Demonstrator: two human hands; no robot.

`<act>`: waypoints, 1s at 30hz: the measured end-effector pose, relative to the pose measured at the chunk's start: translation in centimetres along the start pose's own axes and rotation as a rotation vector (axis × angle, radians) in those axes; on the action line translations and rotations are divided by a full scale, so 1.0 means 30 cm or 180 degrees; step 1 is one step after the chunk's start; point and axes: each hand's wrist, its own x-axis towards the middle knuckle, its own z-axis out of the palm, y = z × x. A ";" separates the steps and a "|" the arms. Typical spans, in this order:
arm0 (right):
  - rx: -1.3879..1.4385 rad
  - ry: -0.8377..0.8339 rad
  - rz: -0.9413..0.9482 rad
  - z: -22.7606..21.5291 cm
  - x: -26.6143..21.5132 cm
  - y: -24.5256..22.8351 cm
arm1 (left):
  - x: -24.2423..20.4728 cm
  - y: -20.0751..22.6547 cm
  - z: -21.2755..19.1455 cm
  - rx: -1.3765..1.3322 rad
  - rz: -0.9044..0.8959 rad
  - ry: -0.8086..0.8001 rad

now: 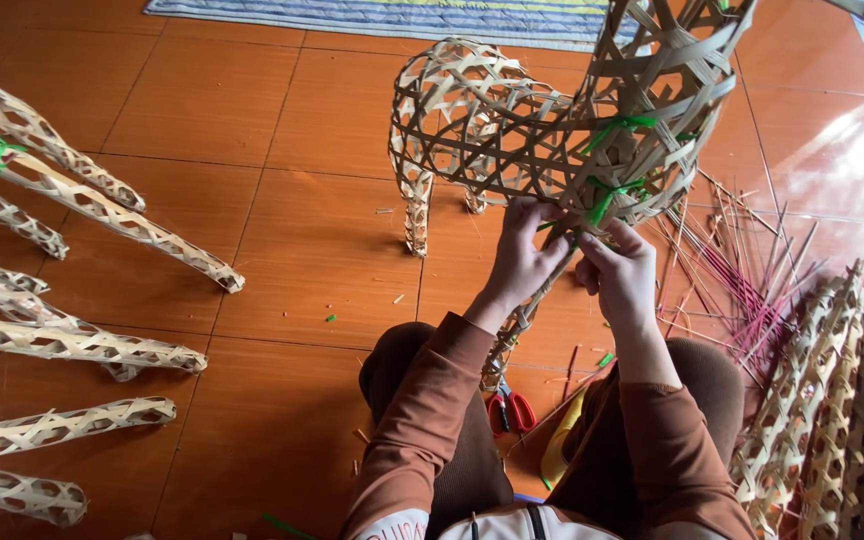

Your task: Assembling bamboo animal sculptures by securing strips with plastic ties and trimming them with scissors.

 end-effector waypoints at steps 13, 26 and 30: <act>0.0286 -0.0127 0.0121 -0.031 0.039 0.028 | 0.011 0.041 -0.017 0.0721 0.0267 -0.0127; 0.0165 0.0023 -0.0125 -0.002 0.066 0.056 | 0.024 0.050 -0.022 0.0880 0.0383 -0.0037; 0.0270 0.0005 -0.0069 0.014 0.054 0.022 | 0.021 0.046 -0.017 0.0889 0.0435 0.0025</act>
